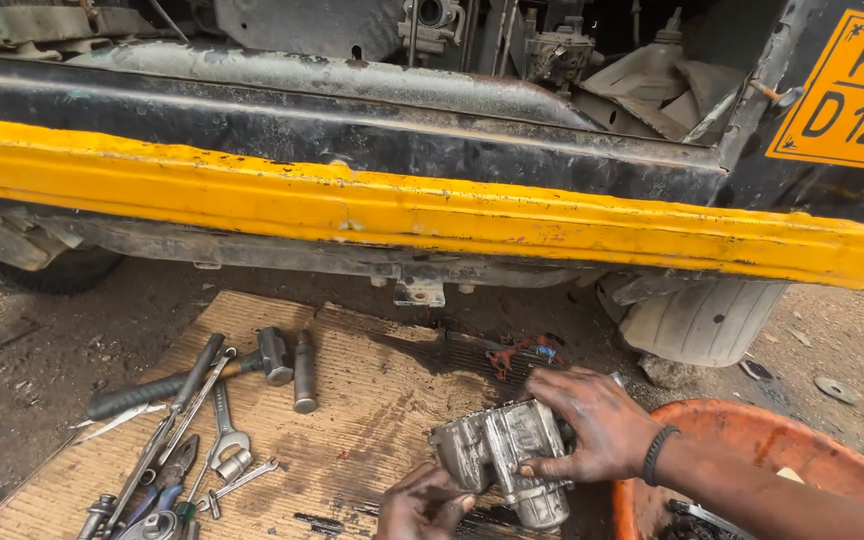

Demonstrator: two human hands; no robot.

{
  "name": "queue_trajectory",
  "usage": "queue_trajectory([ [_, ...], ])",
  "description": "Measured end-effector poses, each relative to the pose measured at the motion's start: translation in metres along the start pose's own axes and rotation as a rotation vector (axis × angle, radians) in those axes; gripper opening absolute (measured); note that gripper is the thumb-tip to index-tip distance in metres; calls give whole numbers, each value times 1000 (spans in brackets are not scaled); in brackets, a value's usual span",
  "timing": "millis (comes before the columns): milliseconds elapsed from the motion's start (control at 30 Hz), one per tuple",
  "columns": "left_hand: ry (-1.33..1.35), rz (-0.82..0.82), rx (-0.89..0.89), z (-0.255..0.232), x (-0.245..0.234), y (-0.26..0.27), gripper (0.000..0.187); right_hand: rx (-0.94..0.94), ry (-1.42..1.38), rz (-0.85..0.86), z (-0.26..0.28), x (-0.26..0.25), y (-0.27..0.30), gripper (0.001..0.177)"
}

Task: Dismantling and inspecting internal mechanical components of an auto rickshaw's engine or transmission area.

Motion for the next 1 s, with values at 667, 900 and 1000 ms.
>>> queue_trajectory([
  [667,-353,-67,354,-86,2,-7,4,-21,-51,-60,0,-10,-1,110],
  [900,-415,-153,95,-107,-13,-6,14,4,-34,1,-8,-3,2,110],
  [1000,-529,-242,-115,-90,-50,-6,20,-27,-26,7,3,-5,5,112],
])
Point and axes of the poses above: each hand's wrist, its own y-axis away from the middle knuckle, its own x-axis out of the palm, z = x × y, the point moved 7 cm from there along -y, towards the middle knuckle, and after that the axes turned 12 degrees about x, right-handed, at the moved point
